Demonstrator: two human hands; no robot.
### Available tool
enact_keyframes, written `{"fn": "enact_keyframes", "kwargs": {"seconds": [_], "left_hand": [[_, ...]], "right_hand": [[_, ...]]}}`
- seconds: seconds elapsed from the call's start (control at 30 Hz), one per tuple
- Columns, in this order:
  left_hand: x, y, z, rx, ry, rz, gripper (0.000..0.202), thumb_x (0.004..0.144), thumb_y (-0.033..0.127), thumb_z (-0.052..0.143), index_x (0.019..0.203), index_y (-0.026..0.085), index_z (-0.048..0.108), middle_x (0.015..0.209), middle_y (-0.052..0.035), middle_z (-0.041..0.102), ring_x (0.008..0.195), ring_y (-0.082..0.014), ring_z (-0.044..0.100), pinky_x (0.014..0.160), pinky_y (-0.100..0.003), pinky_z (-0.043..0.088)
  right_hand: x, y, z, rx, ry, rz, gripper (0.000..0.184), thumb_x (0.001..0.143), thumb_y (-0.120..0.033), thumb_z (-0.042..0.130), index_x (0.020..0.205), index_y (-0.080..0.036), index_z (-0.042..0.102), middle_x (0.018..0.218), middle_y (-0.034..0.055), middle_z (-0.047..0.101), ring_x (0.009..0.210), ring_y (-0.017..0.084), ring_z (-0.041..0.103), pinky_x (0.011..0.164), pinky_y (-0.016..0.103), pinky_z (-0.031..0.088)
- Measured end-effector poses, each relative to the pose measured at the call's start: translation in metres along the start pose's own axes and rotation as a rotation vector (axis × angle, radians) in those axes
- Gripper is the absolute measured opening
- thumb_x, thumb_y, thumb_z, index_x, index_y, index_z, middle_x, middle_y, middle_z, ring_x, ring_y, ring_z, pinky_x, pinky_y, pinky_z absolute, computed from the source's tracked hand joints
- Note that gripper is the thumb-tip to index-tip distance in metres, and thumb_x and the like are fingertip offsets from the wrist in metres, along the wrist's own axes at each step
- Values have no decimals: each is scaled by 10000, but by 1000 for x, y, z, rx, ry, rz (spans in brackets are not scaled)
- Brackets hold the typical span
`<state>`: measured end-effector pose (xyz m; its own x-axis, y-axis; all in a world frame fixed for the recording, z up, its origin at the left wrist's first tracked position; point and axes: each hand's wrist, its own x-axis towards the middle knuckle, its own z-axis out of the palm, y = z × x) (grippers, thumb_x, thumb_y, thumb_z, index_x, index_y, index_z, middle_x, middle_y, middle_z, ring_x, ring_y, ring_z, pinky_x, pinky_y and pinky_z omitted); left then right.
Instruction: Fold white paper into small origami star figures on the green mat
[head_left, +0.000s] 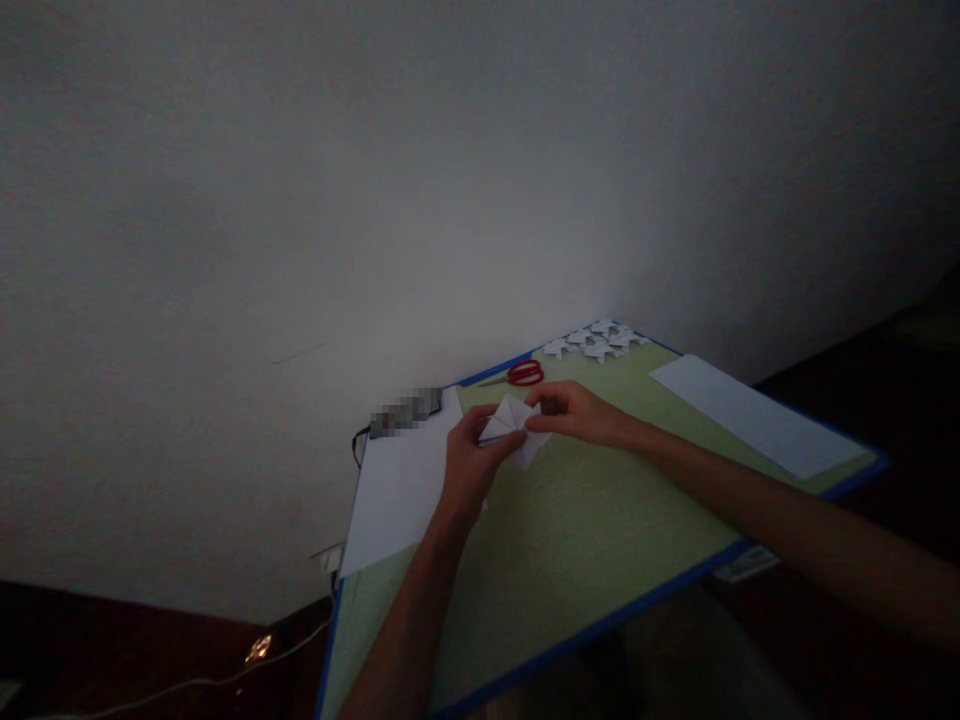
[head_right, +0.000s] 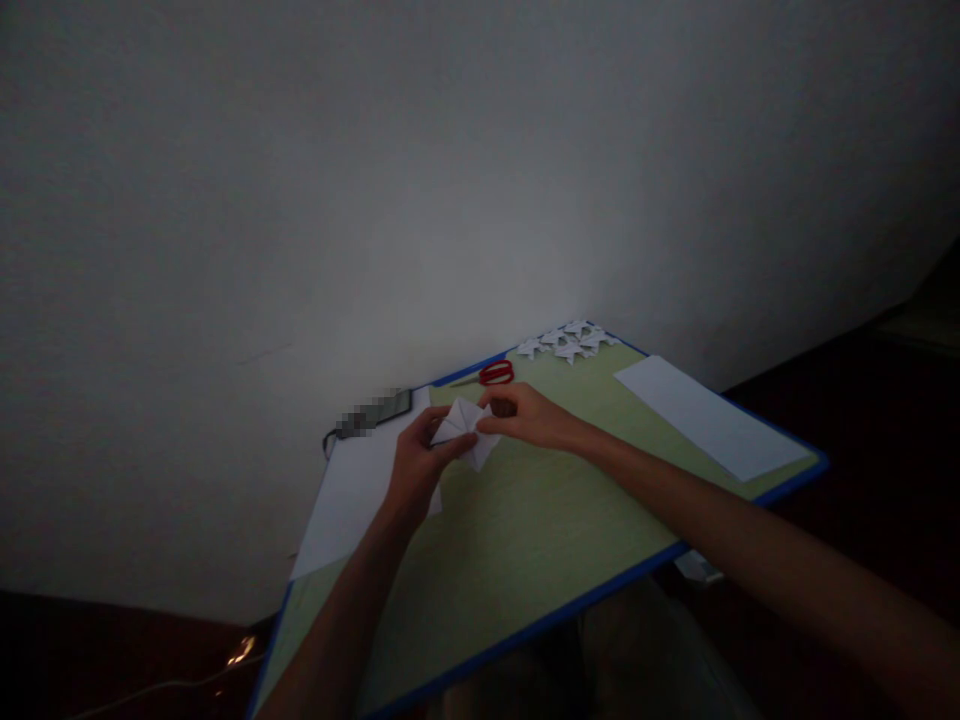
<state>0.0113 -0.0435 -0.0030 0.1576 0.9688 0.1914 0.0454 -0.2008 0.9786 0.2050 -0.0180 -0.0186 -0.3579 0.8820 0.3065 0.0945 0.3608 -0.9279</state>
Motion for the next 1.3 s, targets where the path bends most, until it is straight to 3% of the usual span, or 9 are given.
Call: {"fn": "enact_keyframes", "kwargs": {"seconds": [0.17, 0.37, 0.73, 0.93, 1.1, 1.3], "left_hand": [[1, -4, -1, 2, 1, 27, 439, 639, 299, 859, 1015, 165, 676, 907, -58, 768, 783, -207, 710, 726, -318, 547], [3, -10, -5, 208, -10, 108, 280, 687, 302, 816, 918, 170, 728, 844, -37, 747, 775, -200, 684, 690, -285, 512], [1, -2, -3, 144, 17, 45, 239, 623, 216, 804, 828, 156, 698, 755, -5, 705, 689, -168, 625, 631, -263, 468], [3, -3, -4, 166, 37, 94, 233, 660, 216, 767, 869, 161, 681, 793, 0, 700, 711, -162, 622, 649, -258, 467], [4, -3, -3, 242, 41, 104, 259, 681, 285, 788, 881, 155, 688, 787, -1, 693, 691, -156, 606, 626, -252, 459], [4, -4, -3, 241, 38, 98, 275, 692, 348, 813, 837, 150, 689, 733, 0, 686, 634, -140, 587, 581, -242, 444]], "right_hand": [[1, 1, -3, -33, -4, 10, 219, 751, -342, 718, 858, -172, 630, 585, -73, 467, 529, 93, 423, 499, 221, 293], [0, 1, -1, -127, -25, -22, 167, 745, -296, 703, 813, -167, 621, 668, -32, 567, 572, 102, 475, 540, 226, 365], [-2, -5, -9, -223, -60, -79, 208, 795, -343, 718, 856, -145, 703, 714, 9, 658, 641, 130, 575, 598, 245, 426], [0, 1, -9, -195, -4, -127, 310, 872, -392, 672, 1064, -156, 728, 821, 40, 713, 742, 159, 635, 690, 279, 491], [0, 8, -6, -235, 20, -156, 294, 907, -366, 627, 1099, -175, 742, 972, 81, 750, 860, 196, 667, 757, 313, 518], [-2, 3, -8, -289, 24, -196, 380, 936, -338, 601, 1286, -207, 672, 994, 74, 749, 879, 201, 666, 793, 329, 523]]}}
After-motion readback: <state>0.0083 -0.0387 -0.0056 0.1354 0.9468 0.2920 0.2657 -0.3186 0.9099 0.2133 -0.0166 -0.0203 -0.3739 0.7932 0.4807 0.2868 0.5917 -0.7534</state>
